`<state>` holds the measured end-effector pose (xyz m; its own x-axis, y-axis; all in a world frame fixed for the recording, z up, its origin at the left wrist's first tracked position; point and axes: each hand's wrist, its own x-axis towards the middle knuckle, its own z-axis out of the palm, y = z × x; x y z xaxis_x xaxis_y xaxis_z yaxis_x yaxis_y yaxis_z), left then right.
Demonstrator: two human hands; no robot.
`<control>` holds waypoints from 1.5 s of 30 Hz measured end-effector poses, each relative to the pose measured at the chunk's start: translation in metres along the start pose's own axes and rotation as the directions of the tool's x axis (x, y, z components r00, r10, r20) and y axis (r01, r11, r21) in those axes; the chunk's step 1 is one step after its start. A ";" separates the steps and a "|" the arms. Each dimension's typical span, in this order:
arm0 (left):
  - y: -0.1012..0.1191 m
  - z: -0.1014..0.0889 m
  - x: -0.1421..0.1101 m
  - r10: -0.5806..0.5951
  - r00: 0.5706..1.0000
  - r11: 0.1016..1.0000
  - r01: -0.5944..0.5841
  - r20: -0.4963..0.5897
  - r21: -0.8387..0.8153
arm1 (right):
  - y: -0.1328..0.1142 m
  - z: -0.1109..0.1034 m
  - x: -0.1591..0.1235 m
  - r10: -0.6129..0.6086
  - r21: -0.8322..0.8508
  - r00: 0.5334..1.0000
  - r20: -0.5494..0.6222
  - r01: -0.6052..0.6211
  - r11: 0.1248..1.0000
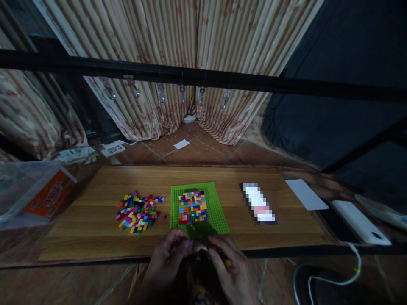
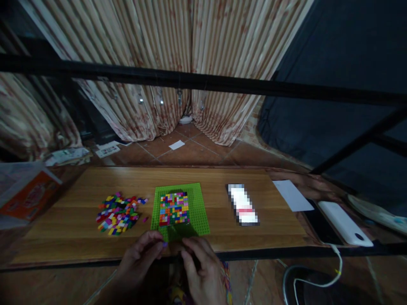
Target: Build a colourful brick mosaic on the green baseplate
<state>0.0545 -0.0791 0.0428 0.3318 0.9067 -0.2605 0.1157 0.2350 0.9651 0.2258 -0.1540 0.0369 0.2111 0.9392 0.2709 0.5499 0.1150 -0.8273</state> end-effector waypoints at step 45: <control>-0.001 -0.001 -0.007 -0.159 0.977 0.949 0.190 0.139 -0.251 | -0.013 0.023 0.009 -0.010 0.194 0.965 0.263 -0.042 0.980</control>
<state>0.0510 -0.0850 0.0440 0.4364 0.7999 -0.4119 -0.0625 0.4836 0.8731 0.2021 -0.1399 0.0393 -0.0145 0.9900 0.1407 0.3733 0.1359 -0.9177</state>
